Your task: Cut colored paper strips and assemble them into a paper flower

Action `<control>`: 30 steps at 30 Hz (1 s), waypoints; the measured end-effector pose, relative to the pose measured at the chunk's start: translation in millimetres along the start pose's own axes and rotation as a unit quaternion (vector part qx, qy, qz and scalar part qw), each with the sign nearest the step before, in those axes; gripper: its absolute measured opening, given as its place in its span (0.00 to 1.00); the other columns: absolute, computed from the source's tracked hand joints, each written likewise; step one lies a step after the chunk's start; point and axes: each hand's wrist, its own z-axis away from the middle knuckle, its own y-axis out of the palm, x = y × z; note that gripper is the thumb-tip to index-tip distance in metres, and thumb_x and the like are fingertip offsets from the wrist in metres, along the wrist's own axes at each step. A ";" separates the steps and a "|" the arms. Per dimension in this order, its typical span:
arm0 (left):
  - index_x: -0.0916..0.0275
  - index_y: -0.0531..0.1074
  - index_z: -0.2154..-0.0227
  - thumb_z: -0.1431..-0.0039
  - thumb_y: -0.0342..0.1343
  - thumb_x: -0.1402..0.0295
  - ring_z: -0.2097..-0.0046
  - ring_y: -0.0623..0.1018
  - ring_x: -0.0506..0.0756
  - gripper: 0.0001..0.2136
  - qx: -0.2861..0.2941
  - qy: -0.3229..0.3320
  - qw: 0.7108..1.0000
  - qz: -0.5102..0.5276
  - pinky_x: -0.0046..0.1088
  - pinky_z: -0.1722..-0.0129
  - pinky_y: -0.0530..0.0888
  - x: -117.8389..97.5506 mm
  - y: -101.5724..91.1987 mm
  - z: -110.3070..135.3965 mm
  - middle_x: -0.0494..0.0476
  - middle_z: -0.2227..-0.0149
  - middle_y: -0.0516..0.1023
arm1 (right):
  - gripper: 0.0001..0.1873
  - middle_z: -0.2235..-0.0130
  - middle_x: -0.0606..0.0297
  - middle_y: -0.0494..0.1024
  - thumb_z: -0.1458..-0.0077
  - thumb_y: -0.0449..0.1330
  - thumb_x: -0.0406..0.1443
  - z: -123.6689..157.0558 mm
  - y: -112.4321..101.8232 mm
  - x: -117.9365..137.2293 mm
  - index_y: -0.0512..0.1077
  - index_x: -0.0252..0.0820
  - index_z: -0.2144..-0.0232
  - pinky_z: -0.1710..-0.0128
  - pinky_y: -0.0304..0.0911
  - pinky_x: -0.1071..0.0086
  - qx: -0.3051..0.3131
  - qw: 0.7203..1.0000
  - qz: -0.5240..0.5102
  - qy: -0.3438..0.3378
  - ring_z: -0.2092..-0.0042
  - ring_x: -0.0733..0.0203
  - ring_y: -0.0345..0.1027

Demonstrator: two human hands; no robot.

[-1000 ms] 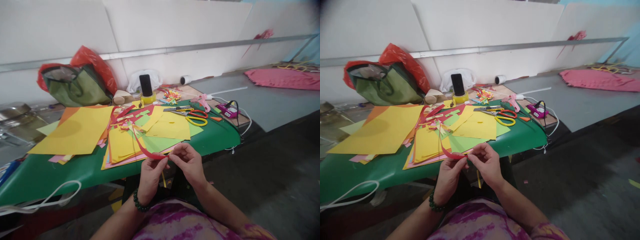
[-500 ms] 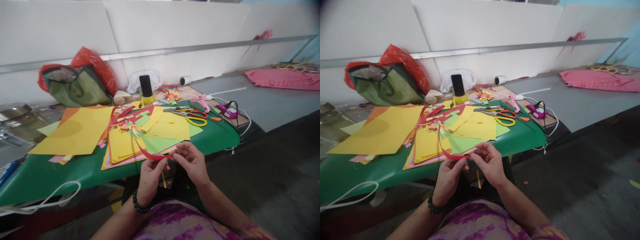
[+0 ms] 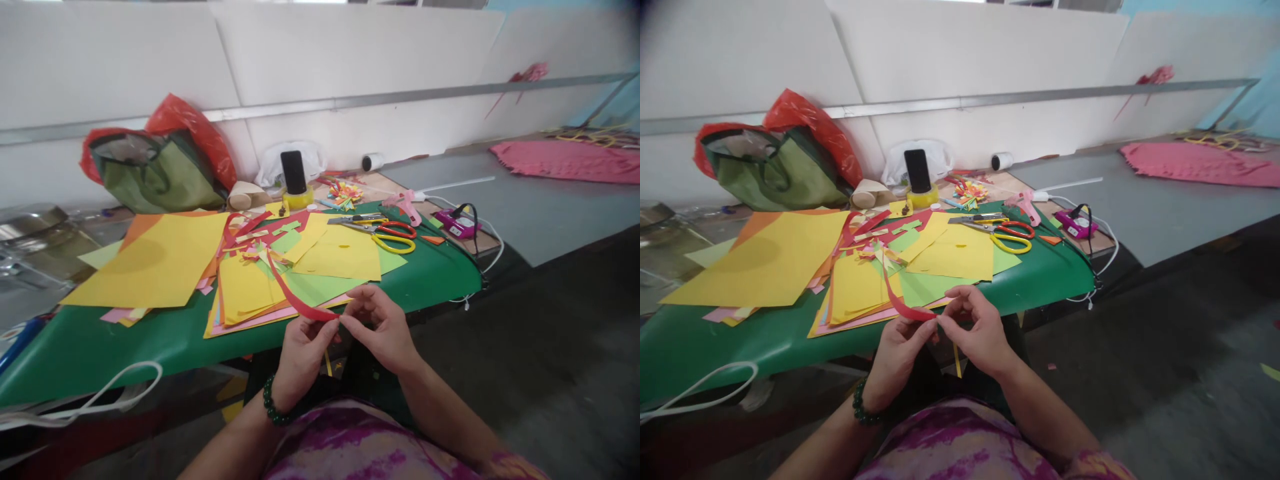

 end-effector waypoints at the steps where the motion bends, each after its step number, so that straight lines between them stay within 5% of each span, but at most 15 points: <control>1: 0.65 0.74 0.76 0.53 0.63 0.60 0.77 0.73 0.50 0.12 0.008 0.004 1.000 -0.007 0.24 0.74 0.71 -1.5 -0.6 -0.6 0.51 0.81 0.74 | 0.13 0.75 0.71 0.73 0.52 0.63 0.35 -0.3 -0.4 0.6 0.66 0.44 0.63 0.72 0.69 0.73 0.005 1.000 0.005 0.001 0.73 0.65 0.70; 9: 0.65 0.74 0.75 0.50 0.59 0.59 0.76 0.74 0.51 0.12 0.041 0.021 0.994 -0.102 0.25 0.74 0.71 -9.9 -8.7 -5.9 0.53 0.78 0.75 | 0.12 0.76 0.69 0.76 0.54 0.65 0.39 1.8 1.9 -3.5 0.67 0.43 0.68 0.73 0.68 0.72 -0.017 0.998 -0.019 0.062 0.73 0.64 0.72; 16: 0.65 0.74 0.74 0.54 0.63 0.56 0.74 0.72 0.50 0.15 0.061 -0.025 0.998 -0.015 0.23 0.73 0.70 -7.4 -8.4 -7.6 0.53 0.76 0.75 | 0.14 0.77 0.70 0.74 0.56 0.67 0.40 6.5 9.9 -8.9 0.65 0.43 0.74 0.75 0.69 0.72 -0.112 0.993 -0.019 0.039 0.76 0.65 0.70; 20: 0.64 0.71 0.81 0.56 0.65 0.57 0.77 0.67 0.47 0.15 0.021 -0.021 0.999 0.027 0.22 0.74 0.67 -3.6 -4.3 -5.4 0.49 0.82 0.69 | 0.13 0.77 0.69 0.74 0.54 0.67 0.40 10.8 17.6 -13.0 0.65 0.44 0.75 0.75 0.70 0.71 -0.141 0.990 -0.011 0.014 0.76 0.64 0.71; 30: 0.63 0.73 0.78 0.56 0.65 0.59 0.76 0.68 0.48 0.12 0.003 -0.031 0.997 0.065 0.24 0.75 0.67 -1.6 -7.8 -0.7 0.49 0.79 0.70 | 0.12 0.76 0.68 0.75 0.53 0.66 0.39 12.0 18.7 -13.2 0.65 0.44 0.73 0.73 0.69 0.71 -0.106 0.994 0.009 0.015 0.75 0.64 0.71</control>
